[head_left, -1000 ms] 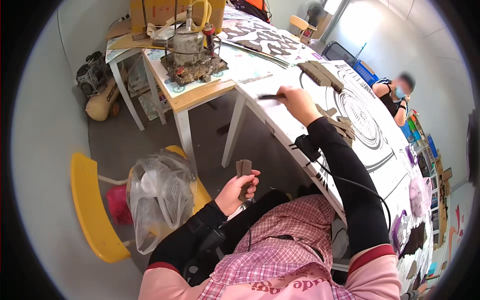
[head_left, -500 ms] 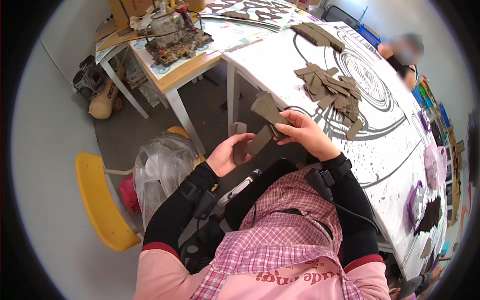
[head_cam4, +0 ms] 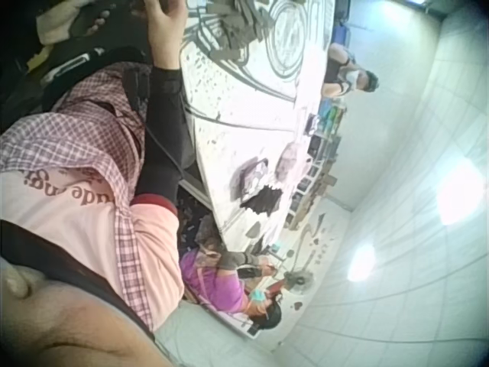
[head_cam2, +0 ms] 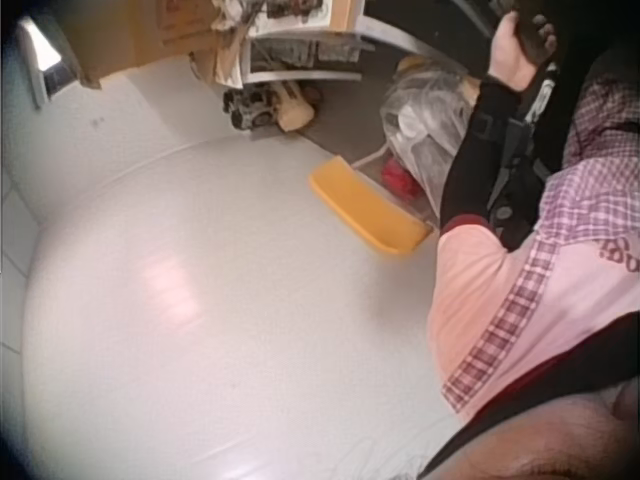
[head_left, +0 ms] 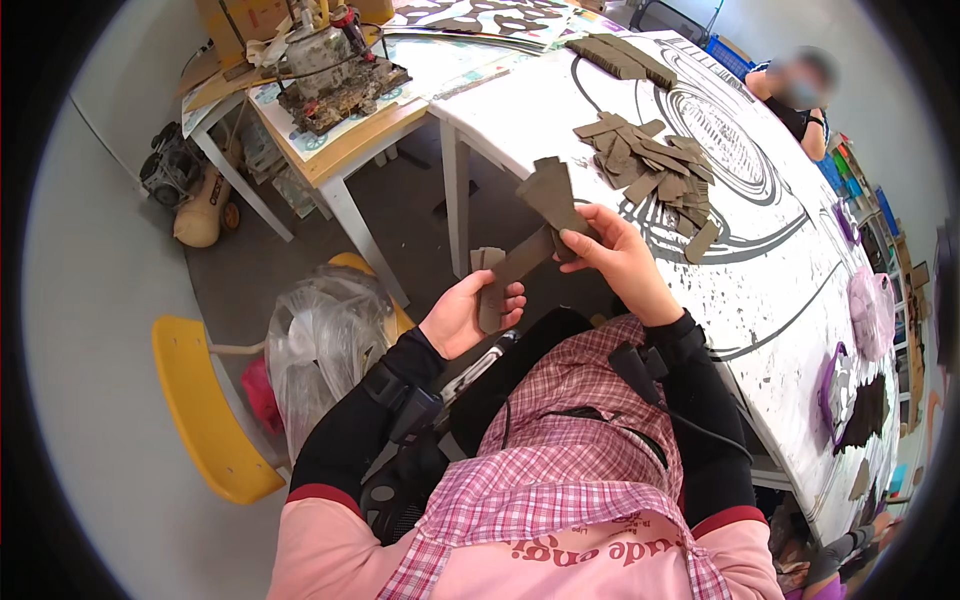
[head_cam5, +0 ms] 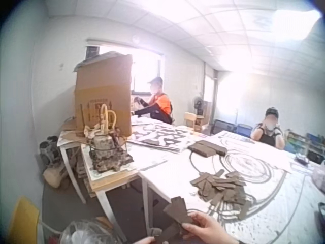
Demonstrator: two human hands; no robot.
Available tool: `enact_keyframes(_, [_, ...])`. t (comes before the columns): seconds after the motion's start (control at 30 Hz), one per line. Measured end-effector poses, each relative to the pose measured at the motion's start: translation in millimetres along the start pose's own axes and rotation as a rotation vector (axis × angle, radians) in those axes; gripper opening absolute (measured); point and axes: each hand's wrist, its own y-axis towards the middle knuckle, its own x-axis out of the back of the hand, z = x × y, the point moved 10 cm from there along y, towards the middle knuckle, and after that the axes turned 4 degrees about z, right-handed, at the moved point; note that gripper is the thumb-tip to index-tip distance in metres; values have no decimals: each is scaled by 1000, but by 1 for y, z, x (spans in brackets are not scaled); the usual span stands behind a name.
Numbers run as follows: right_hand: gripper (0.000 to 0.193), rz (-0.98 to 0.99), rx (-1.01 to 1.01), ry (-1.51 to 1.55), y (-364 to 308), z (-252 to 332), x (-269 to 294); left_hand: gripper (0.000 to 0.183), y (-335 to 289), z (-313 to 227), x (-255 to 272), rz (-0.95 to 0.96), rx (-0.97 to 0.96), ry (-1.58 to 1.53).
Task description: The recorder is picking up, stacking, and organizing brown fabric pieces, which appear to be components for shoe manufacturing, on a large work table.
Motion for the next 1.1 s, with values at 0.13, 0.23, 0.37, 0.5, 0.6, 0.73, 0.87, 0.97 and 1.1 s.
enact_keyframes(0.13, [25, -191, 216, -349, -9, 3, -6, 40, -2, -1, -18, 87, -13, -87])
enact_keyframes(0.23, [28, -15, 445, -771, -21, 13, -56, 43, -8, -17, -32, 102, -117, -101])
enact_keyframes(0.37, [32, 10, 535, -878, -32, 12, -79, 42, -11, -33, -26, 138, -222, -87])
enact_keyframes(0.5, [30, -88, 274, -611, -31, -13, -46, 38, -12, -40, -1, 3, -282, -60])
enact_keyframes(0.6, [26, -88, -42, -25, -27, -55, -27, 34, -10, -34, 17, -58, -302, -199])
enact_keyframes(0.73, [23, -132, -71, 63, -24, -63, -21, 33, -11, -16, 5, -90, -227, -45])
enact_keyframes(0.87, [22, -257, 30, -111, -26, -54, -27, 31, -8, -11, -5, -69, -247, -41])
enact_keyframes(0.97, [25, -294, 413, -821, -35, -8, -58, 33, -5, -22, -15, 22, -341, -1])
enact_keyframes(1.1, [42, -152, 456, -950, -39, -10, -78, 33, -8, -27, -16, -69, -331, 32])
